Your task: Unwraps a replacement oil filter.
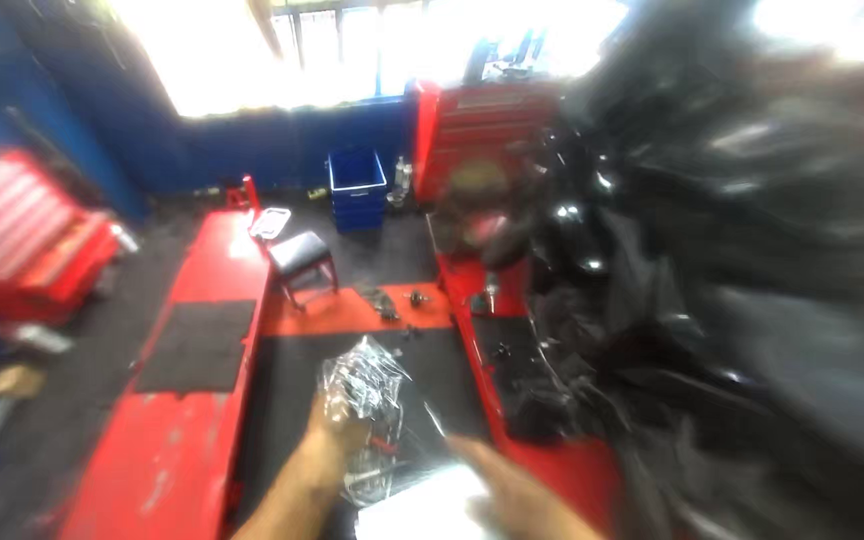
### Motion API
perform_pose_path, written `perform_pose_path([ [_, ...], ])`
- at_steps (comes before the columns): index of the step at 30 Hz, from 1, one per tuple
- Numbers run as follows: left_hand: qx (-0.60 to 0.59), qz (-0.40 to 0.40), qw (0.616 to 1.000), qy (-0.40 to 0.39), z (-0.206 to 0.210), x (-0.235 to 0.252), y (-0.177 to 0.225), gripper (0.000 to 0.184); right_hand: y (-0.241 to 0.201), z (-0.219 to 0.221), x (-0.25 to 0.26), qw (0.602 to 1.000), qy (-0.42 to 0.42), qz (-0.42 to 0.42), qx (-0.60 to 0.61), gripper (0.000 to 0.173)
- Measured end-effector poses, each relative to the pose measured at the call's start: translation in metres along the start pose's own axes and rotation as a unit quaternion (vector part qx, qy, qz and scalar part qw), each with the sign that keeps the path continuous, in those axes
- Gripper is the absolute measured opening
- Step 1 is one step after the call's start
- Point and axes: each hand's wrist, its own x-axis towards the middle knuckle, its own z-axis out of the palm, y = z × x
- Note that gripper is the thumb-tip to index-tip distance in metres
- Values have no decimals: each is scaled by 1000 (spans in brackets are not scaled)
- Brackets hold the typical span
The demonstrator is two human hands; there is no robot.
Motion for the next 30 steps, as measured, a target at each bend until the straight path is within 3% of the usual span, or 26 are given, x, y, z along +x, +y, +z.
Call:
perform_pose_path([
  [4,23,31,998,-56,14,61,63,36,-12,-12,123,982,55,29,-178,74],
  [6,76,31,995,-56,1,92,87,33,-12,-10,188,983,98,12,-153,65],
  [9,190,85,966,-156,-37,165,132,22,-35,2,284,981,155,-36,-111,46],
  [11,209,72,955,-197,-58,215,172,18,-54,25,345,977,195,-49,-77,38],
  [15,248,4,947,-206,-62,295,258,15,-104,60,441,966,254,-38,-35,38],
  [18,247,-32,936,-248,-51,352,303,16,-135,63,489,959,279,-25,-40,39],
  [23,231,-58,902,-361,-28,472,323,32,-168,29,572,945,323,-40,-2,42],
  [28,309,-93,839,-439,18,619,325,20,-180,-42,671,931,347,-93,63,40],
  [30,324,-135,834,-426,44,681,322,18,-181,-84,713,930,348,-102,53,40],
])
